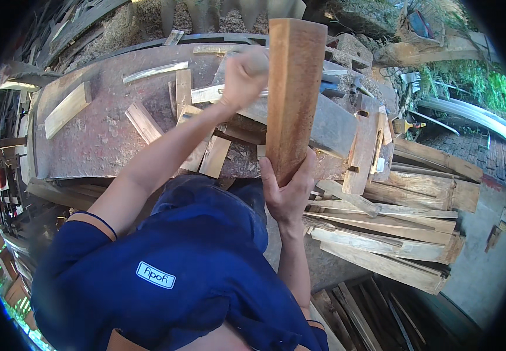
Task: Using a chisel and wooden mallet to create a groove in a piece of wood.
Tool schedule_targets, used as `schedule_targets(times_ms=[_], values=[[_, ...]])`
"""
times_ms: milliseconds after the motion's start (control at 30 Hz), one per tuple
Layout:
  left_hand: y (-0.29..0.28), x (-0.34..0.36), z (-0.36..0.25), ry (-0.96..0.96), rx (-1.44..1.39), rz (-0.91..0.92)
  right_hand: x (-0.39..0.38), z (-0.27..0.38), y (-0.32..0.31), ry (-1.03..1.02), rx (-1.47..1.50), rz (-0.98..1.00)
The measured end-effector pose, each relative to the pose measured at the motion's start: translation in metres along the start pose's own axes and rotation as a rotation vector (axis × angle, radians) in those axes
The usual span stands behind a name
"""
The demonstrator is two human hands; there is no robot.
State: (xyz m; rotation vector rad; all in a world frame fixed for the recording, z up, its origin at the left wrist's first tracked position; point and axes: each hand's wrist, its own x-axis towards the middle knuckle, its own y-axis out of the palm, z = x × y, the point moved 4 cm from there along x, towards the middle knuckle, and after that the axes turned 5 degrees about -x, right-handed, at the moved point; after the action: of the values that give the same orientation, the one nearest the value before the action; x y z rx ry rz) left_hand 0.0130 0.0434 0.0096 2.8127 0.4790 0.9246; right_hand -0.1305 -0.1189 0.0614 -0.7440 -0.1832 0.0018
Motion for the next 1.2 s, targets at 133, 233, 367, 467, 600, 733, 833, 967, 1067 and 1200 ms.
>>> schedule_targets(times_ms=[133, 233, 367, 467, 600, 733, 833, 967, 1067, 1200], values=[[-0.038, 0.032, 0.021, -0.372, -0.219, -0.200, 0.002, 0.007, -0.004, 0.047, 0.112, -0.036], [-0.044, 0.036, 0.013, -0.362, -0.292, -0.219, 0.000, 0.006, -0.008, 0.131, 0.165, -0.015], [-0.039, 0.026, 0.010, -0.365, -0.277, -0.147, -0.001, 0.001, -0.007, 0.154, 0.140, 0.002], [-0.037, 0.022, 0.013, -0.354, -0.193, -0.098, -0.002, -0.003, -0.004, 0.114, 0.109, -0.011], [-0.024, 0.014, 0.009, -0.306, -0.022, -0.071, 0.006, 0.004, -0.006, 0.094, 0.155, -0.015], [-0.019, 0.010, 0.004, -0.189, 0.037, -0.111, 0.021, 0.029, -0.019, 0.070, 0.268, -0.077], [-0.013, 0.007, 0.007, -0.174, 0.053, -0.107, 0.024, 0.032, -0.022, 0.150, 0.321, -0.022], [0.007, 0.000, -0.006, -0.119, 0.085, -0.052, 0.021, 0.042, -0.024, 0.071, 0.343, -0.147], [0.020, -0.016, -0.009, -0.091, 0.194, 0.085, 0.021, 0.029, -0.018, -0.058, 0.386, -0.311], [0.023, -0.024, -0.024, -0.037, 0.139, 0.093, 0.025, 0.011, -0.005, -0.052, -0.187, -0.011]])
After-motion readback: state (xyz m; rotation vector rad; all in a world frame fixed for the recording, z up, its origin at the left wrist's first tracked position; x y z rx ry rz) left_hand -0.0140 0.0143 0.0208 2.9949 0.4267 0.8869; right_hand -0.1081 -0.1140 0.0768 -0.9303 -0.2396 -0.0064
